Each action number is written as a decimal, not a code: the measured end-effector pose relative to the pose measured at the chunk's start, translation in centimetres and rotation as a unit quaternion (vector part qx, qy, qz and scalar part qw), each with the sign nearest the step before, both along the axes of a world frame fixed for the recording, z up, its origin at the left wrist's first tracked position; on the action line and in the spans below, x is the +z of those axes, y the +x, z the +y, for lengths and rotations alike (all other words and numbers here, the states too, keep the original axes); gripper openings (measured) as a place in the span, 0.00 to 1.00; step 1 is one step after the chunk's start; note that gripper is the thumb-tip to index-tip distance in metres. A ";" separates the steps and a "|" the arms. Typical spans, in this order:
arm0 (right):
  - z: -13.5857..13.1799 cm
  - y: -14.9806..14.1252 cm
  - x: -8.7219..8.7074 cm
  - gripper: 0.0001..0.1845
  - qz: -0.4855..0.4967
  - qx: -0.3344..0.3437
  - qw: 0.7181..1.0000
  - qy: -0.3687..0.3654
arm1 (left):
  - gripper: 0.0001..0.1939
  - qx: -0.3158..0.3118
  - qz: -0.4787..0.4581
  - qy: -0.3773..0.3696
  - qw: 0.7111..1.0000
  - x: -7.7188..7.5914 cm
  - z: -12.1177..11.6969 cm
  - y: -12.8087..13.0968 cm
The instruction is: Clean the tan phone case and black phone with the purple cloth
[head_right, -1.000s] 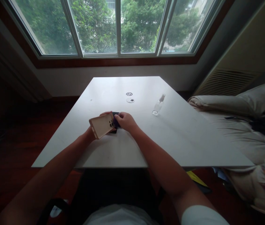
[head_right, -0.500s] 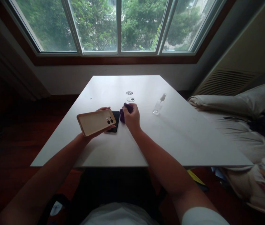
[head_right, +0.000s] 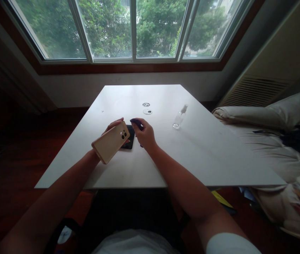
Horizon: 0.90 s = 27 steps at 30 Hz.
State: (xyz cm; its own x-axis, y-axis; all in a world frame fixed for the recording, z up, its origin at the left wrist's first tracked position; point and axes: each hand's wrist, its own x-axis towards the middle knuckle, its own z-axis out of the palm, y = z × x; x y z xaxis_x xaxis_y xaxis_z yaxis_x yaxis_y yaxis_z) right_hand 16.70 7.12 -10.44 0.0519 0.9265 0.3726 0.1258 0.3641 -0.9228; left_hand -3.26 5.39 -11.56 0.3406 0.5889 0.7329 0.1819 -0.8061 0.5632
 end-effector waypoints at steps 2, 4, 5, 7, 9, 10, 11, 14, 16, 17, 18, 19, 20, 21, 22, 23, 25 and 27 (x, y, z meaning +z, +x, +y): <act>0.0 0.0 0.0 0.21 0.001 0.009 1.000 0.006 | 0.41 0.009 -0.006 -0.004 1.000 0.3 -0.2 -0.1; -0.1 -0.1 0.0 0.20 0.000 0.016 1.000 0.013 | 0.39 0.019 -0.007 -0.003 1.000 0.5 -0.4 -0.1; -0.2 0.0 0.0 0.18 -0.005 0.020 1.000 0.017 | 0.39 0.022 -0.004 -0.003 1.000 0.6 -0.4 -0.2; -0.3 0.0 0.1 0.16 -0.025 0.035 0.999 0.024 | 0.39 0.024 0.003 -0.003 1.000 0.6 -0.4 -0.2; -0.5 0.1 0.2 0.13 -0.057 0.053 0.996 0.036 | 0.38 0.028 0.008 0.000 1.000 0.5 -0.3 -0.3; -0.5 0.2 0.3 0.12 -0.077 0.061 0.994 0.049 | 0.38 0.032 0.010 0.005 0.999 0.5 -0.2 -0.3; -0.6 0.2 0.4 0.12 -0.098 0.066 0.991 0.065 | 0.38 0.037 0.012 0.012 0.999 0.4 -0.2 -0.4; -0.5 0.5 0.4 0.13 -0.169 0.076 0.976 0.115 | 0.36 0.052 0.023 0.030 0.998 0.6 -0.3 -0.5; -0.4 0.7 0.3 0.14 -0.211 0.081 0.965 0.135 | 0.35 0.050 0.037 0.035 0.997 0.7 -0.4 -0.5; -0.4 0.8 0.3 0.14 -0.229 0.082 0.959 0.145 | 0.35 0.046 0.043 0.036 0.997 0.8 -0.5 -0.6; -0.3 0.9 0.3 0.14 -0.245 0.081 0.954 0.154 | 0.34 0.042 0.047 0.037 0.997 0.8 -0.6 -0.6; -0.3 1.0 0.2 0.14 -0.261 0.080 0.948 0.162 | 0.34 0.038 0.048 0.040 0.997 0.9 -0.6 -0.7; -0.3 1.1 0.2 0.14 -0.278 0.077 0.943 0.168 | 0.34 0.036 0.046 0.042 0.997 0.9 -0.6 -0.7; -0.4 1.1 0.1 0.14 -0.296 0.075 0.937 0.169 | 0.33 0.037 0.045 0.045 0.997 0.9 -0.7 -0.8; -0.4 1.1 0.1 0.15 -0.311 0.073 0.933 0.167 | 0.32 0.039 0.046 0.047 0.997 0.9 -0.7 -0.8; -0.5 1.0 0.0 0.15 -0.323 0.073 0.929 0.163 | 0.32 0.040 0.049 0.049 0.997 0.9 -0.7 -0.9; -0.5 0.9 -0.1 0.17 -0.333 0.072 0.926 0.160 | 0.31 0.040 0.057 0.056 0.996 0.9 -0.6 -1.0; -0.6 0.8 -0.1 0.19 -0.330 0.072 0.927 0.166 | 0.32 0.035 0.059 0.065 0.996 0.9 -0.6 -1.2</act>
